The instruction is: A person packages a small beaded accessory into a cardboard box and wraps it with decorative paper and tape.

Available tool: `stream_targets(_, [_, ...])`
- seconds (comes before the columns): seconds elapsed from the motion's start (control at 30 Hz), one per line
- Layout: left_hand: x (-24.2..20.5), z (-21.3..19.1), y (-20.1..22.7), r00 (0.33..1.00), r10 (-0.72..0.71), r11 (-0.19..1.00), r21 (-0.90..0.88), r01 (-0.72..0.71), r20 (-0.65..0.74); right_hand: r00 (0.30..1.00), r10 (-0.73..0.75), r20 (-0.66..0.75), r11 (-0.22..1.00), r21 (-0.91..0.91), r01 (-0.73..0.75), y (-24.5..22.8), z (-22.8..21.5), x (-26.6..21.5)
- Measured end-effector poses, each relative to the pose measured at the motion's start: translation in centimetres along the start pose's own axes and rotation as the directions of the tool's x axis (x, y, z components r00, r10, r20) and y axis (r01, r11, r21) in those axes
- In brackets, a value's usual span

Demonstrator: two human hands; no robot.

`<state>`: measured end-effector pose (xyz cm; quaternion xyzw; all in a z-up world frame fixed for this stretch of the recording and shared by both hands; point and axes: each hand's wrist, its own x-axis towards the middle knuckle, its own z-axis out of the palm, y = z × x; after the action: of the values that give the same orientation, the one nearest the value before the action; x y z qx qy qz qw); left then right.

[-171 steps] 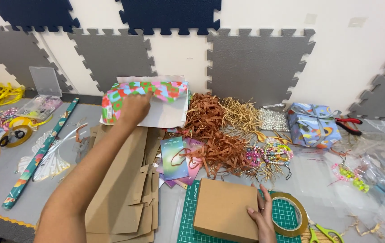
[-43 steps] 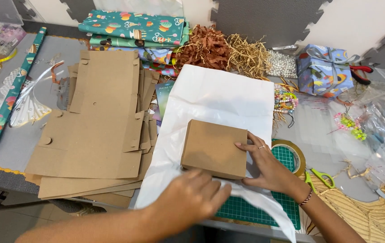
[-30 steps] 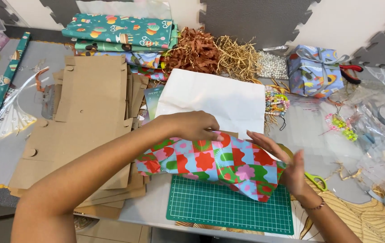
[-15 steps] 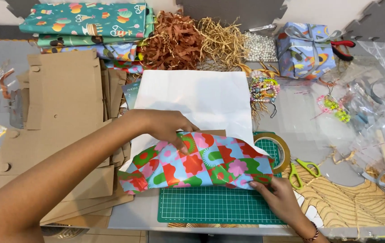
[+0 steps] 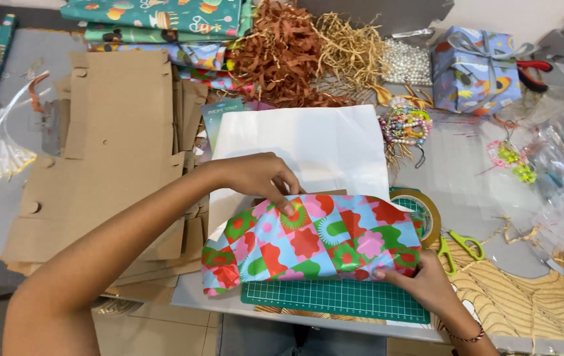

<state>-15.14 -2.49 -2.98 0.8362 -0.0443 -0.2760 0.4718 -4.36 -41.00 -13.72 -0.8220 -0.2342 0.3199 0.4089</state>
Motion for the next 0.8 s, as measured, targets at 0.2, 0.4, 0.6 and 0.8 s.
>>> stream_targets(0.2, [-11.7,5.7,1.9,0.625,0.283,0.929,0.047,-0.366,-0.728,0.980,0.176,-0.090,0.982,-0.049,-0.181,-2.0,0.0,-1.0])
stream_targets(0.4, [-14.7,20.2,-4.5,0.519,-0.207,0.961,-0.272,-0.051,-0.830,0.976,0.183,-0.120,0.982,-0.022,-0.187,-1.0,-0.2,-0.5])
stream_targets(0.6, [-11.8,25.9,-12.1,0.368,-0.114,0.978,-0.168,-0.120,-0.923,0.995,-0.030,-0.098,1.000,-0.001,0.031,5.4,-1.1,0.3])
stream_targets(0.8, [-11.9,24.4,-12.9,0.458,-0.237,0.937,-0.326,-0.123,-0.857,0.998,-0.054,-0.010,0.998,-0.035,0.054,4.2,-1.3,-0.6])
